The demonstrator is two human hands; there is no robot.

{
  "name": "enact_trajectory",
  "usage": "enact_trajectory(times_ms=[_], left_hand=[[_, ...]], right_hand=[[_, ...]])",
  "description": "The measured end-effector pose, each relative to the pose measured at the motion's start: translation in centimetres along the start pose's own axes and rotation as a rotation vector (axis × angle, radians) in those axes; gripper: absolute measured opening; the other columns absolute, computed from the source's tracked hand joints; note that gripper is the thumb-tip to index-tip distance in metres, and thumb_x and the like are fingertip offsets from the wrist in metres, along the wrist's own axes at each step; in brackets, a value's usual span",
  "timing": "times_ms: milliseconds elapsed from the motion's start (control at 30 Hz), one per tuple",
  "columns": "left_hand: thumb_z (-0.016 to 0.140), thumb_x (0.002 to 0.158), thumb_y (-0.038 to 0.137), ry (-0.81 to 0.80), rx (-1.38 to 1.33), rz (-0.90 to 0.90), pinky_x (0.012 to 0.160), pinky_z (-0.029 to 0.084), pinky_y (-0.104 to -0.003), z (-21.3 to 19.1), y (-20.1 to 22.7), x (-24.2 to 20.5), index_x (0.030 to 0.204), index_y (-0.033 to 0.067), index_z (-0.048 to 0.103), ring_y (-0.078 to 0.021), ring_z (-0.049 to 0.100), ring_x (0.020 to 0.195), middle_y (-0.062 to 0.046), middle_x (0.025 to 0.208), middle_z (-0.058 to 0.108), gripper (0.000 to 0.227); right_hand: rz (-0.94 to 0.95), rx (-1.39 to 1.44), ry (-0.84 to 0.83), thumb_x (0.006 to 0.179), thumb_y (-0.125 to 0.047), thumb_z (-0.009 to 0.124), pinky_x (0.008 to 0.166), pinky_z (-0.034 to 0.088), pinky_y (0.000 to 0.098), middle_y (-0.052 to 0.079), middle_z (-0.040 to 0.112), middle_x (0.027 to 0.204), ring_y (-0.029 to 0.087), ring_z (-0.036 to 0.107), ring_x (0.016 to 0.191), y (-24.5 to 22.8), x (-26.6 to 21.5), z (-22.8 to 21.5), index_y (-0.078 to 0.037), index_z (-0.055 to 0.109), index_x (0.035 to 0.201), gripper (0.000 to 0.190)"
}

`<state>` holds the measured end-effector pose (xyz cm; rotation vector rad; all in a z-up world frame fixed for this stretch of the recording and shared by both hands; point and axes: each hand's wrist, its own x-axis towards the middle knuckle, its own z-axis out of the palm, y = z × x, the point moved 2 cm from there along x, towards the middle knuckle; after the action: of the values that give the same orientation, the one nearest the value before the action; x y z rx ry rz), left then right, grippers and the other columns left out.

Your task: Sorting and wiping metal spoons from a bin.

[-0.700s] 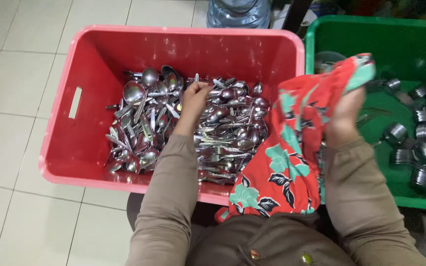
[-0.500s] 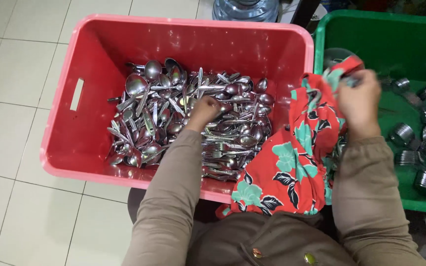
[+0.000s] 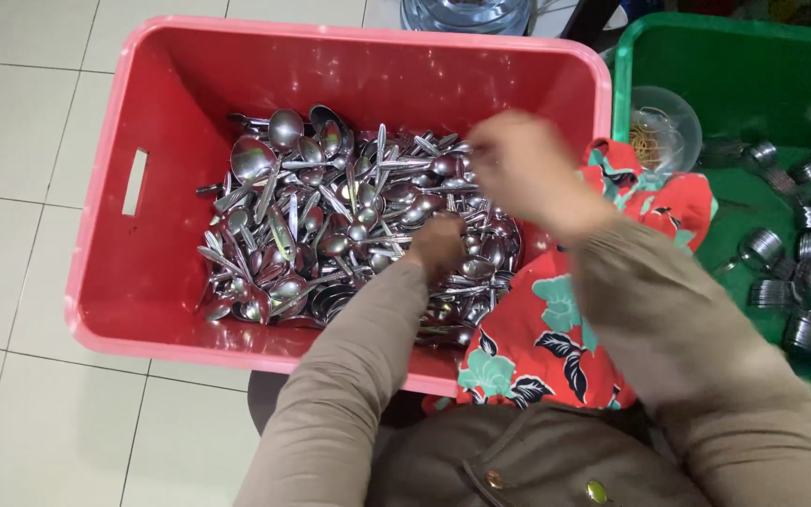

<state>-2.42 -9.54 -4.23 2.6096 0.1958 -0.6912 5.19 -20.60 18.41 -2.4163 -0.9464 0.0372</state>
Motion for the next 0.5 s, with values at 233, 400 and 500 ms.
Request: enact_trajectory(times_ms=[233,400,500], left_hand=[[0.062,0.085,0.027,-0.039,-0.098,0.053,0.086,0.06,-0.055,-2.2,-2.1,0.7,0.103,-0.003,0.076,-0.0447,0.072,0.105,-0.027,0.099,0.075,0.037],[0.06,0.089,0.029,0.14,-0.183,0.135,0.093,0.056,-0.058,-13.2,2.0,-6.4,0.121,-0.0018,0.071,-0.0496,0.067,0.112,-0.03,0.112,0.072,0.045],[0.062,0.092,0.031,0.123,-0.187,0.164,0.098,0.054,-0.058,-12.9,2.5,-6.7,0.127,-0.0027,0.068,-0.0491,0.065,0.118,-0.031,0.115,0.07,0.049]], right_hand=[[0.249,-0.206,-0.554,0.081,-0.005,0.062,0.084,0.06,0.0568,0.03,0.076,0.094,0.047,0.074,0.099,14.6,-2.2,23.4,0.007,0.079,0.098,0.027],[0.699,-0.463,-0.349,0.091,-0.012,0.056,0.071,0.06,0.0549,0.018,0.077,0.095,0.035,0.077,0.097,14.9,-4.5,25.7,-0.004,0.081,0.099,0.028],[1.635,-0.376,-0.109,0.1,-0.042,0.044,0.106,0.041,0.0373,-0.002,0.074,0.121,0.017,0.064,0.121,13.3,0.2,27.0,-0.022,0.075,0.12,0.041]])
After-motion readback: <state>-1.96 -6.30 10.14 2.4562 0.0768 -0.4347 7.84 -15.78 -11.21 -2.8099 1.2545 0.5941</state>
